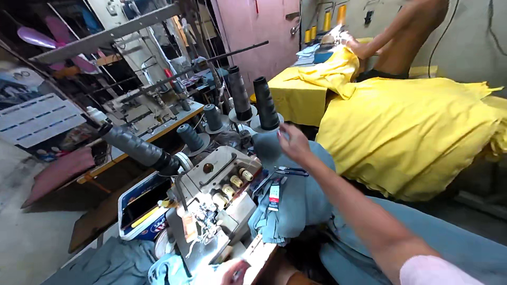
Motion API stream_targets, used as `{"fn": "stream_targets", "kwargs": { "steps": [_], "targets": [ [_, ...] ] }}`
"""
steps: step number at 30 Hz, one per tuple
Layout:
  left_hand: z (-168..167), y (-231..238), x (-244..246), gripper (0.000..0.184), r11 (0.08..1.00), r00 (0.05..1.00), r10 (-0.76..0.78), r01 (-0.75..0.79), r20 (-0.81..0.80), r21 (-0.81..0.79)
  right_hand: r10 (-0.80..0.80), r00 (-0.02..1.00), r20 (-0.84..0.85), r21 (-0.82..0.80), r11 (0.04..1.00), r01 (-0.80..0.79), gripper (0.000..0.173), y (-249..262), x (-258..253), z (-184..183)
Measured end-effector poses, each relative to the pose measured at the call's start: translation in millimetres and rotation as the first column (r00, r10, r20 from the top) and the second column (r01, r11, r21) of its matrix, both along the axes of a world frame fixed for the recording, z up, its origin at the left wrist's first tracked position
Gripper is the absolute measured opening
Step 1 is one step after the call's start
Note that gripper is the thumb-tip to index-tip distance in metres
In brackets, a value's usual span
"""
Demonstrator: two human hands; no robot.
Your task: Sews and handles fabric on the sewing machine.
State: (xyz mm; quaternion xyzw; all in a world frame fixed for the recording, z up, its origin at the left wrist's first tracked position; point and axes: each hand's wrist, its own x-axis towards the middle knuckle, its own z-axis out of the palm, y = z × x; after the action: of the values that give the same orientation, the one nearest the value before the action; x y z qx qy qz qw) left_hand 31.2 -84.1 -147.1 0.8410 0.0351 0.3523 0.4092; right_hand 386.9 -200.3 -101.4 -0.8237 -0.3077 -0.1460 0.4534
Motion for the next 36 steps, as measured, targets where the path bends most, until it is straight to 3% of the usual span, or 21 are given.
{"fn": "stream_targets", "kwargs": {
  "steps": [3, 6, 9, 11, 13, 15, 16, 18, 20, 23, 25, 32, 36],
  "targets": [
    [-19.9, -20.8, 74.6, 0.012, 0.979, 0.985, -0.127, 0.143, -0.114, 0.143, 0.151, 0.987, -0.051, 0.306, 0.943, -0.128, 0.052, 21.2, 60.8, 69.4],
    [-35.5, -29.8, 127.3, 0.012, 0.943, 0.954, -0.224, 0.263, -0.199, 0.204, 0.307, 0.942, -0.136, 0.47, 0.857, -0.211, 0.062, 31.2, 94.1, 129.6],
    [-52.9, -32.5, 152.1, 0.013, 0.943, 0.939, -0.21, 0.268, -0.271, 0.199, 0.365, 0.903, -0.226, 0.46, 0.857, -0.231, 0.056, 30.6, 90.6, 161.3],
    [-72.2, -31.6, 158.6, 0.012, 0.952, 0.963, -0.179, 0.221, -0.202, 0.211, 0.429, 0.874, -0.23, 0.393, 0.862, -0.32, 0.05, 23.7, 74.7, 166.8],
    [-87.0, -31.1, 161.7, 0.013, 0.962, 0.985, -0.15, 0.166, -0.09, 0.216, 0.503, 0.849, -0.161, 0.353, 0.833, -0.426, 0.046, 14.1, 66.4, 166.2],
    [-92.8, -32.7, 161.1, 0.013, 0.964, 0.991, -0.125, 0.133, -0.049, 0.23, 0.425, 0.905, 0.002, 0.355, 0.846, -0.398, 0.043, 10.3, 78.8, 154.6],
    [-92.9, -34.2, 160.5, 0.014, 0.965, 0.992, -0.119, 0.126, -0.046, 0.229, 0.363, 0.931, 0.017, 0.323, 0.88, -0.349, 0.053, 10.2, 90.8, 144.8],
    [-91.4, -34.9, 160.4, 0.014, 0.965, 0.992, -0.11, 0.12, -0.054, 0.233, 0.35, 0.929, -0.121, 0.266, 0.913, -0.31, 0.091, 16.1, 110.3, 122.7],
    [-89.9, -36.1, 159.6, 0.013, 0.968, 0.993, -0.103, 0.115, -0.066, 0.223, 0.408, 0.872, -0.271, 0.259, 0.903, -0.342, 0.106, 30.3, 119.6, 99.8],
    [-89.9, -36.8, 159.0, 0.012, 0.971, 0.993, -0.099, 0.11, -0.061, 0.214, 0.486, 0.809, -0.33, 0.305, 0.866, -0.395, 0.085, 44.3, 121.4, 78.9],
    [-92.0, -36.2, 160.1, 0.012, 0.969, 0.994, -0.097, 0.106, -0.051, 0.221, 0.433, 0.833, -0.344, 0.3, 0.891, -0.34, 0.071, 47.5, 119.0, 76.2],
    [-91.1, -36.0, 160.1, 0.012, 0.974, 0.992, -0.106, 0.117, -0.066, 0.192, 0.102, 0.988, -0.113, 0.188, 0.979, -0.08, 0.081, 59.5, 108.1, 80.0],
    [-76.8, -35.8, 157.5, 0.012, 0.985, 0.984, -0.144, 0.153, -0.106, 0.075, 0.01, 0.985, -0.172, 0.183, 0.983, 0.022, 0.088, 69.2, 108.6, 54.0]
  ]
}}
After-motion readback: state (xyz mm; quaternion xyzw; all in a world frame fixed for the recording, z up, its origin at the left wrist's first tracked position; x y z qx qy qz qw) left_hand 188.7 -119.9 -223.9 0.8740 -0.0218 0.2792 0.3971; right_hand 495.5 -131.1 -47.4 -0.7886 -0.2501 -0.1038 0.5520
